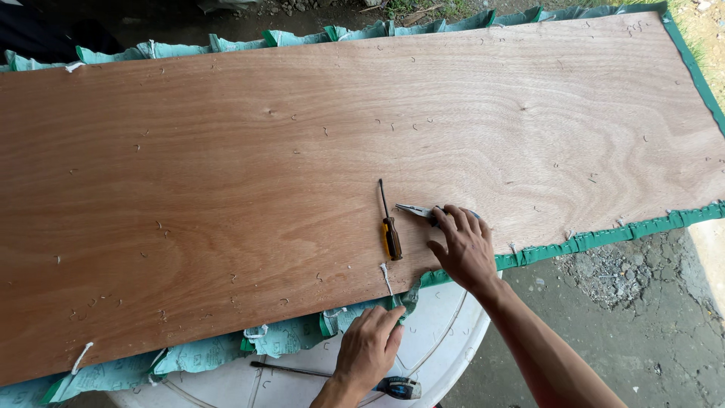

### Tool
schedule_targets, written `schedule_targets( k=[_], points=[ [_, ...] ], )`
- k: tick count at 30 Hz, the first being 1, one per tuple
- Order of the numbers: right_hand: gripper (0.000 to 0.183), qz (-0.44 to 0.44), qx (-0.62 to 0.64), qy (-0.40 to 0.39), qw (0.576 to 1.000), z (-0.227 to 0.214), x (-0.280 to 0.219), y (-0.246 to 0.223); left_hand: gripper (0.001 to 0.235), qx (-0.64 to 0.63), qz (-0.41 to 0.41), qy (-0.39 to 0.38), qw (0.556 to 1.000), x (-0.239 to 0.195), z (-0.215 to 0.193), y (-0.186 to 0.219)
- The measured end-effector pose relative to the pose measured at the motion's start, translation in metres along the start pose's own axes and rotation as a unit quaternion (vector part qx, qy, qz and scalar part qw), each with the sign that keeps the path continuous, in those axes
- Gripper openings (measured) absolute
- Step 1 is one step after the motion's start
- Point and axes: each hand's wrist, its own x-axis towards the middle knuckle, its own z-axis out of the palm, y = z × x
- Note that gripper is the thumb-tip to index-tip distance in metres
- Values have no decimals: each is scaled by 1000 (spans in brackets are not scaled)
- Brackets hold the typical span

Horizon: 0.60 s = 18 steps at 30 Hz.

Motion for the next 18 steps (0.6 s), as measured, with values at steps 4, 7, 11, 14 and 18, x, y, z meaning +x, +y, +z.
schedule_targets(
  k=[4,7,11,14,18],
  points=[
    [67,22,-28,-31,999,-5,16,19,38,69,37,96,992,33,-24,4],
    [60,46,-27,-73,996,-11,22,26,43,162,141,139,967,85,-29,-2],
    [52,197,116,-135,964,-26,0,25,36,211,131,78,966,136,-28,-21],
    [56,333,489,-186,784,-36,-52,12,33,233,74,51,968,147,-31,-50],
    [51,354,744,-283,490,-29,-127,-29,40,248,71,169,951,141,-53,-92]
  ],
)
